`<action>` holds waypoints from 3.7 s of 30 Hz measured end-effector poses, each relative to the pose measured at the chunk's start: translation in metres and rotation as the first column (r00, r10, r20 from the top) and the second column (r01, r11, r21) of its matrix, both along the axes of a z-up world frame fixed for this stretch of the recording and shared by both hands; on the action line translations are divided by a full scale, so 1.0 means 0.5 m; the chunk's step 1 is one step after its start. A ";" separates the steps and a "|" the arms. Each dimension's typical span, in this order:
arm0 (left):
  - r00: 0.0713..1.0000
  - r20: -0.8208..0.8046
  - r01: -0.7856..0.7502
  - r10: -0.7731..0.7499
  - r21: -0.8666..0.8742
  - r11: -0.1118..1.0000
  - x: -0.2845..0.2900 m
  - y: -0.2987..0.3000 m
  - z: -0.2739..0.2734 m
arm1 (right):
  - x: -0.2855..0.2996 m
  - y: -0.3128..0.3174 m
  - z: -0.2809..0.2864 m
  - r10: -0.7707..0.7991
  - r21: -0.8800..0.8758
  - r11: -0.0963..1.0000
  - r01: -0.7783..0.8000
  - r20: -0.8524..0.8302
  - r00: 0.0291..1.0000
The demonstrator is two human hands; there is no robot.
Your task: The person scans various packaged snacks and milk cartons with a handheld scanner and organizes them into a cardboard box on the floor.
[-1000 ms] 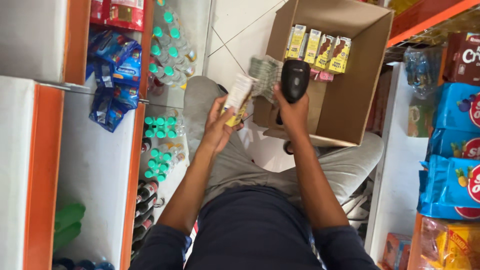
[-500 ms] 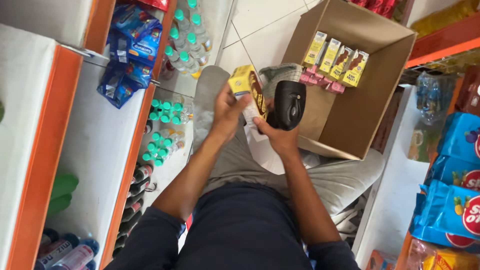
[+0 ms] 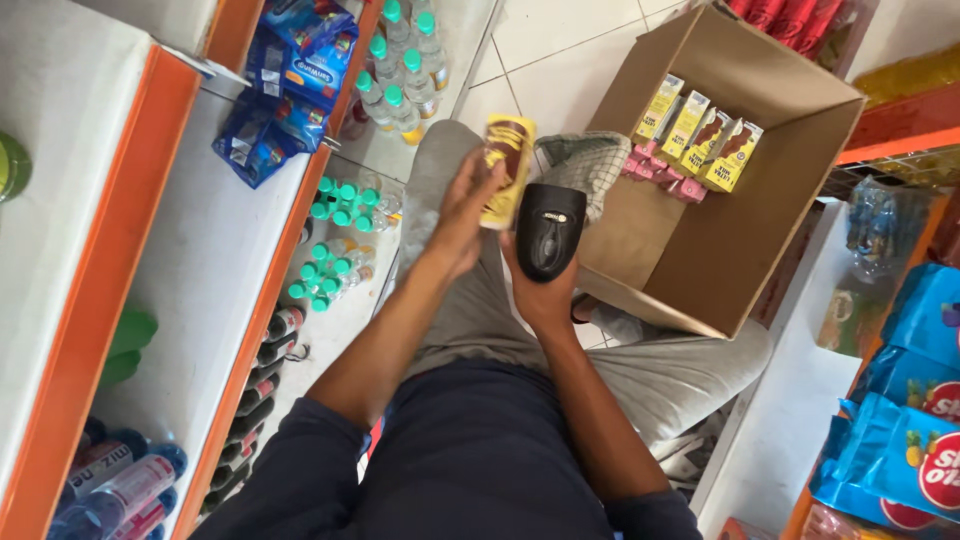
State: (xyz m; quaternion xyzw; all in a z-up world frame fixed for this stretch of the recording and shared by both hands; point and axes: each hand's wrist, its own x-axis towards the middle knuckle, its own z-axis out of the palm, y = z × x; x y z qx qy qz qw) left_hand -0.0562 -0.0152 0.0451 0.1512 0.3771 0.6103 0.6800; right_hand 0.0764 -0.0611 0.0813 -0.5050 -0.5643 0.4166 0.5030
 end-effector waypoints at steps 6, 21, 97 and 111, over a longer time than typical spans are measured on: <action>0.956 0.295 0.012 -0.013 0.006 1.000 -0.077 0.005 -0.048 | 0.021 -0.023 0.024 0.125 -0.325 0.918 -0.228 -0.311 0.942; 0.979 0.201 -0.003 -0.037 0.193 0.981 -0.087 0.015 -0.030 | -0.013 -0.053 0.112 0.421 -0.398 0.819 -0.414 -0.073 0.904; -0.363 -0.664 -0.142 0.654 0.733 0.665 -0.326 -0.008 0.507 | -0.530 0.328 0.472 0.521 0.448 0.792 -0.414 -0.142 0.842; 0.286 -0.774 0.198 0.565 0.624 0.756 0.001 0.062 0.201 | 0.046 0.245 0.048 0.018 0.147 0.989 0.001 -0.121 0.992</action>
